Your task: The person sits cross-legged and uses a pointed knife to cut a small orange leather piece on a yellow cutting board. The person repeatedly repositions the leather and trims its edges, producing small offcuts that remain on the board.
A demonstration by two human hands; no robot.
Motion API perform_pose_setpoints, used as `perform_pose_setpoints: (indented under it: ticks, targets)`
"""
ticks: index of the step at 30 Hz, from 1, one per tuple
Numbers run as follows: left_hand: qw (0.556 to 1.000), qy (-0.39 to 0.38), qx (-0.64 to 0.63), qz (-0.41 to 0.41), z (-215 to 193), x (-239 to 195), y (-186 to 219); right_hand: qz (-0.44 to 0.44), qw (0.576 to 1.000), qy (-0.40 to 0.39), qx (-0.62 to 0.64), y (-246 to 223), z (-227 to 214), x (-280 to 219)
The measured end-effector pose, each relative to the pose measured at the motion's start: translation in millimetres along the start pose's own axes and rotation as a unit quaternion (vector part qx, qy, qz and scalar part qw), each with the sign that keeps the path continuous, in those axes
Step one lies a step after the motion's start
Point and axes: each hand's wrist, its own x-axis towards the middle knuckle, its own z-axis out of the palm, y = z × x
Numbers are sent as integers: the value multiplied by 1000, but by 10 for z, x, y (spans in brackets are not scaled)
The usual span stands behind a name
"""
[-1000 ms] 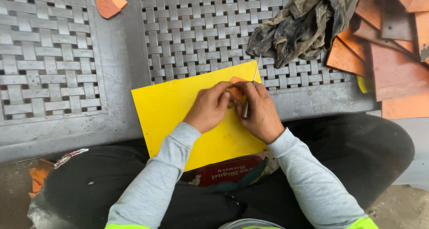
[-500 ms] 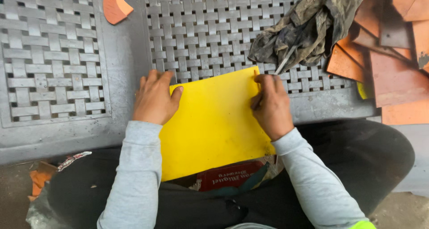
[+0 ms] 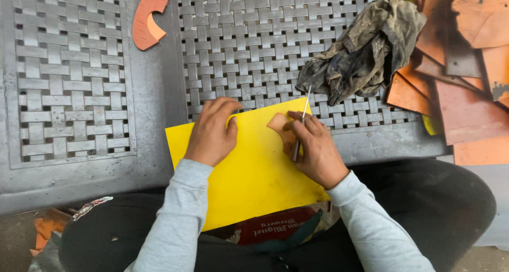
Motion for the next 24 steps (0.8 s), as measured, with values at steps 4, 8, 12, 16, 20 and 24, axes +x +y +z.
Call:
perform_pose_setpoints:
  ticks: [4,8,12,16,20,24]
  targets:
    - [1000,-24,-17,-9,194,-14,-18,9,997,-79,-10,-82,-31,-52]
    - [999,-41,9,-25,251,-18,-37,21,993,-118,-6,-157,-54,-138]
    - [995,-47,23,-84,200,2,-88,31,983,-167,-66,-185,-49,-185]
    - [999,-49,-6,-17,233,7,-93,24,988,-128,-85,-161,5,-182]
    - [997,-78,20,19,362,-17,-49,19,994,-79,-79,-121,100,-143]
    - [996,-89,26,19,391,-26,-63,15,997,-53,-59,-99,147,-112]
